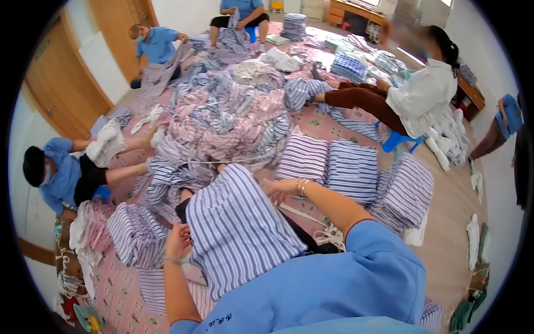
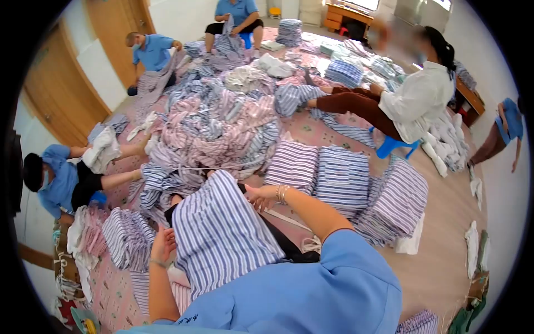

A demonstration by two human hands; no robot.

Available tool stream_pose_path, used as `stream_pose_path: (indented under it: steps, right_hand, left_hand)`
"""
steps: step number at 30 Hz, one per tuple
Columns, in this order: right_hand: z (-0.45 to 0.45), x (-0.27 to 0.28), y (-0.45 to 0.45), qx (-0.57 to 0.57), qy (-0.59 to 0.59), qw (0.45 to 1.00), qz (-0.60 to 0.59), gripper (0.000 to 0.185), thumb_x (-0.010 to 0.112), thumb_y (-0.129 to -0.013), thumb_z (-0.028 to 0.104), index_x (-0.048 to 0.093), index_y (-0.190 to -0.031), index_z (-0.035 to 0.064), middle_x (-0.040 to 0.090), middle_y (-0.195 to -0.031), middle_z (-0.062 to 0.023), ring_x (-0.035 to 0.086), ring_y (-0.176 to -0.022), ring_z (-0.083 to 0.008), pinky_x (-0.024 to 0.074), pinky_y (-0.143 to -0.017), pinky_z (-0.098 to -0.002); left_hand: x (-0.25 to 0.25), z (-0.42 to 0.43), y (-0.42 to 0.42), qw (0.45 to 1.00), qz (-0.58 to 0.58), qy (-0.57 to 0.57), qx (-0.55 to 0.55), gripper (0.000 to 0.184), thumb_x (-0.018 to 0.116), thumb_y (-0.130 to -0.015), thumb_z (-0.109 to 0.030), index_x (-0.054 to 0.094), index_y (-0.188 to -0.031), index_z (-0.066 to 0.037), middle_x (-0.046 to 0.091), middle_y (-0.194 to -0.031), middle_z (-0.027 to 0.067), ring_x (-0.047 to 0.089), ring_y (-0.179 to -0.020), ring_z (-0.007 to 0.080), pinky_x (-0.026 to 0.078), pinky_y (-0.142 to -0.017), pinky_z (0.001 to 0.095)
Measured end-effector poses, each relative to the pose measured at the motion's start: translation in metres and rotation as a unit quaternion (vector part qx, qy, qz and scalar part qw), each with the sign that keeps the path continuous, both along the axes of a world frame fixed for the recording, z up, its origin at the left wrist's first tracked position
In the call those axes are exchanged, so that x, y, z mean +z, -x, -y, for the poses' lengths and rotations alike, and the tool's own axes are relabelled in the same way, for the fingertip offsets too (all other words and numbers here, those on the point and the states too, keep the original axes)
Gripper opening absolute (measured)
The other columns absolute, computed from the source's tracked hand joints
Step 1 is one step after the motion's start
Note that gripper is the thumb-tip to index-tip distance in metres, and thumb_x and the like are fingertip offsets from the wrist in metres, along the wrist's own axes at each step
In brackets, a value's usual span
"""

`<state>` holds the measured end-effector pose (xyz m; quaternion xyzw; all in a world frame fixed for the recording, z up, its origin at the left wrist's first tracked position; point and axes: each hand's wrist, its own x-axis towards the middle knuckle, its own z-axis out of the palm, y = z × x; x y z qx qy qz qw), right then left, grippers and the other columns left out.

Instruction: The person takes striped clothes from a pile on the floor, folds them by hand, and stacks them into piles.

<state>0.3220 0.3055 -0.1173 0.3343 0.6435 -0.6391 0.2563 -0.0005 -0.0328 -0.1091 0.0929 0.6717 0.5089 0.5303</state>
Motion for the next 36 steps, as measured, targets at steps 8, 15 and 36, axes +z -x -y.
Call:
stream_pose_path:
  steps: [8, 15, 36]
  right_hand:
    - [0.03, 0.012, 0.045, -0.21, 0.145, 0.957, -0.138, 0.087, 0.057, -0.077, 0.064, 0.044, -0.126, -0.0059, 0.054, -0.118, -0.0182, 0.054, -0.104, -0.0244, 0.0424, -0.09, -0.0381]
    - [0.03, 0.003, 0.078, -0.232, 0.14, 0.951, -0.146, 0.07, 0.074, -0.075, 0.024, 0.041, -0.128, -0.0087, 0.05, -0.126, -0.0197, 0.053, -0.111, -0.0267, 0.0433, -0.094, -0.0335]
    - [0.086, 0.157, 0.009, -0.172, 0.0, 0.918, -0.357, 0.03, 0.063, -0.086, 0.023, 0.063, -0.106, 0.0009, 0.066, -0.097, -0.0025, 0.06, -0.081, -0.0072, 0.0467, -0.075, -0.0214]
  left_hand:
    - [0.028, -0.038, -0.008, 0.998, -0.028, 0.046, 0.017, 0.05, 0.056, -0.084, -0.05, 0.06, -0.093, -0.001, 0.059, -0.075, 0.0036, 0.054, -0.062, 0.0137, 0.044, -0.057, 0.0295]
    - [0.036, -0.062, -0.02, 0.994, -0.079, 0.046, -0.056, 0.036, 0.065, -0.082, -0.023, 0.058, -0.104, 0.005, 0.064, -0.091, 0.0092, 0.061, -0.076, 0.0179, 0.048, -0.064, 0.0317]
    - [0.144, 0.062, -0.083, 0.899, -0.397, -0.173, -0.059, 0.017, 0.069, -0.076, -0.014, 0.063, -0.074, 0.001, 0.054, -0.06, -0.0021, 0.047, -0.056, 0.0063, 0.037, -0.05, 0.0252]
